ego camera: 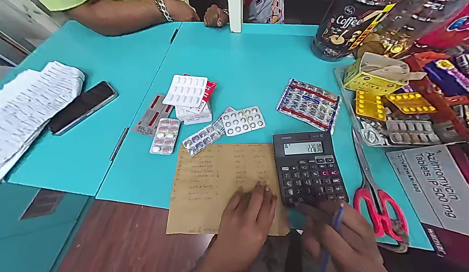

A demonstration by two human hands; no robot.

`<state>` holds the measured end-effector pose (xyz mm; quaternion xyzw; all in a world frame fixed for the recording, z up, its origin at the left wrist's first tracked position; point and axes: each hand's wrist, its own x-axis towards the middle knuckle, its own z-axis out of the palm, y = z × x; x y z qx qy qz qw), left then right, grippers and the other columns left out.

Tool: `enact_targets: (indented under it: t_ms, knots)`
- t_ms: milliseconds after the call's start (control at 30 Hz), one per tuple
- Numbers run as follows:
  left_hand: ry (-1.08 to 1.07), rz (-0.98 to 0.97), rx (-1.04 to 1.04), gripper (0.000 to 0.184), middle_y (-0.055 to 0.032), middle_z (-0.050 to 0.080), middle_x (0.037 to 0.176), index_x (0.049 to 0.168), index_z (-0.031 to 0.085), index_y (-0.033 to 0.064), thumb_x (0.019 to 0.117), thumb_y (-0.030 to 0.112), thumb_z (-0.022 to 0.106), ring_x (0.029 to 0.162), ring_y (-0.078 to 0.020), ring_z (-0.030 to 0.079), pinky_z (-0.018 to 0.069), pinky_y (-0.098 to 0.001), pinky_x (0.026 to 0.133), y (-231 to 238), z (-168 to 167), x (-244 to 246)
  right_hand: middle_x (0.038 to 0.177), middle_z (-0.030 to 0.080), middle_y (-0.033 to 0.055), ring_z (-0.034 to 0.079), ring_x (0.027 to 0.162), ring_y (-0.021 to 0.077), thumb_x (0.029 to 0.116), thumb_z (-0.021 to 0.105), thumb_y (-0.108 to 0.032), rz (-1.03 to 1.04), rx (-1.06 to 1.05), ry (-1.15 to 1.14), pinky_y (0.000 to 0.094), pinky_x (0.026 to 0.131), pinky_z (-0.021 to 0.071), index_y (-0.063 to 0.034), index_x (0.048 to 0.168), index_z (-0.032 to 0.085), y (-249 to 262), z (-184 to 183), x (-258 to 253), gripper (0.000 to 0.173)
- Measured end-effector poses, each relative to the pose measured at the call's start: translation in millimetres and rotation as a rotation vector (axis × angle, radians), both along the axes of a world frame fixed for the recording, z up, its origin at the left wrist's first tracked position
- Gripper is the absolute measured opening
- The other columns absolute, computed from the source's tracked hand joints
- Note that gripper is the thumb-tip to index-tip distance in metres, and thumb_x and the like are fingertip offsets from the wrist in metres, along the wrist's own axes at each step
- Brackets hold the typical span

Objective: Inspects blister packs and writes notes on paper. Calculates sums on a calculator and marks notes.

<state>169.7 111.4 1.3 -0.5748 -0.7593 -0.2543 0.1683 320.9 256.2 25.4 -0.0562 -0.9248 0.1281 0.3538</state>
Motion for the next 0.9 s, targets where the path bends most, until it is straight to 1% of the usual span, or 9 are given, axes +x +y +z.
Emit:
enact_targets:
  t_ms: [100,200,267,433,533,667,767,833,900]
  knots:
    - [-0.005,-0.001,-0.015,0.027,-0.0075,0.076,0.105,0.102,0.078,0.0093,0.1026,0.025,0.056,0.080,-0.0163,0.071,0.0545,-0.0255,0.070,-1.4,0.3,0.7,0.087,0.069,0.0018,0.060,0.082,0.0138,0.1032,0.053,-0.021,0.001,-0.041,0.038,0.0226,0.079,0.0463,-0.0159,0.086,0.052,-0.9,-2.0,6.9,0.018]
    - [0.006,-0.015,-0.027,0.028,-0.0077,0.076,0.106,0.103,0.078,0.0089,0.1031,0.026,0.056,0.079,-0.0165,0.070,0.0536,-0.0260,0.069,-2.8,0.8,0.6,0.087,0.069,0.0019,0.061,0.082,0.0136,0.1036,0.052,-0.022,-0.005,-0.056,0.041,0.0226,0.078,0.0475,-0.0160,0.085,0.051,-0.8,-3.6,9.7,0.020]
    - [0.012,-0.018,-0.026,0.029,-0.0079,0.076,0.107,0.103,0.078,0.0087,0.1032,0.027,0.055,0.079,-0.0164,0.069,0.0532,-0.0261,0.069,-2.5,0.5,0.1,0.088,0.069,0.0014,0.062,0.083,0.0130,0.1048,0.051,-0.023,-0.017,-0.059,0.029,0.0224,0.080,0.0475,-0.0162,0.086,0.051,0.0,-4.4,10.6,0.019]
    - [0.031,-0.001,0.028,0.027,-0.0060,0.077,0.105,0.101,0.077,0.0100,0.1026,0.028,0.058,0.083,-0.0159,0.071,0.0533,-0.0270,0.074,-5.3,-4.1,1.3,0.087,0.070,0.0017,0.061,0.082,0.0136,0.1017,0.054,-0.017,-0.066,-0.052,0.051,0.0222,0.076,0.0465,-0.0153,0.085,0.051,-0.4,-3.6,15.2,0.017]
    - [0.036,0.011,0.053,0.024,-0.0056,0.077,0.103,0.100,0.078,0.0109,0.1016,0.026,0.059,0.079,-0.0151,0.069,0.0518,-0.0263,0.072,-6.3,-5.8,2.2,0.086,0.069,0.0002,0.060,0.083,0.0116,0.1032,0.051,-0.019,-0.164,-0.045,0.053,0.0206,0.077,0.0441,-0.0164,0.085,0.047,0.0,0.2,18.9,0.019]
    - [0.022,0.014,0.043,0.024,-0.0062,0.076,0.101,0.100,0.078,0.0106,0.1015,0.026,0.059,0.078,-0.0155,0.069,0.0514,-0.0256,0.070,-4.7,-4.6,2.9,0.086,0.071,0.0025,0.063,0.085,0.0121,0.1028,0.052,-0.020,-0.260,-0.008,0.090,0.0211,0.080,0.0465,-0.0137,0.085,0.051,6.9,-4.2,19.5,0.019]
    - [0.013,0.010,0.037,0.024,-0.0067,0.077,0.101,0.099,0.078,0.0101,0.1010,0.025,0.059,0.080,-0.0162,0.069,0.0524,-0.0258,0.072,-4.2,-4.9,3.0,0.088,0.071,0.0021,0.062,0.085,0.0120,0.1020,0.052,-0.018,-0.271,-0.010,0.096,0.0211,0.080,0.0456,-0.0139,0.086,0.050,7.5,-1.4,22.2,0.017]
    - [0.009,0.002,0.040,0.024,-0.0072,0.076,0.101,0.099,0.078,0.0098,0.1009,0.024,0.060,0.081,-0.0160,0.070,0.0527,-0.0255,0.073,-4.4,-4.8,1.8,0.084,0.069,0.0032,0.063,0.086,0.0142,0.1039,0.051,-0.023,-0.253,0.003,0.033,0.0235,0.081,0.0470,-0.0137,0.088,0.053,10.5,-1.6,20.9,0.019]
    - [0.002,-0.012,0.038,0.023,-0.0078,0.076,0.100,0.099,0.078,0.0090,0.1007,0.023,0.060,0.082,-0.0162,0.070,0.0537,-0.0254,0.074,-4.6,-4.0,1.2,0.081,0.067,0.0030,0.063,0.086,0.0146,0.1036,0.050,-0.025,-0.231,0.009,-0.023,0.0236,0.080,0.0475,-0.0144,0.088,0.055,14.1,0.4,17.5,0.019]
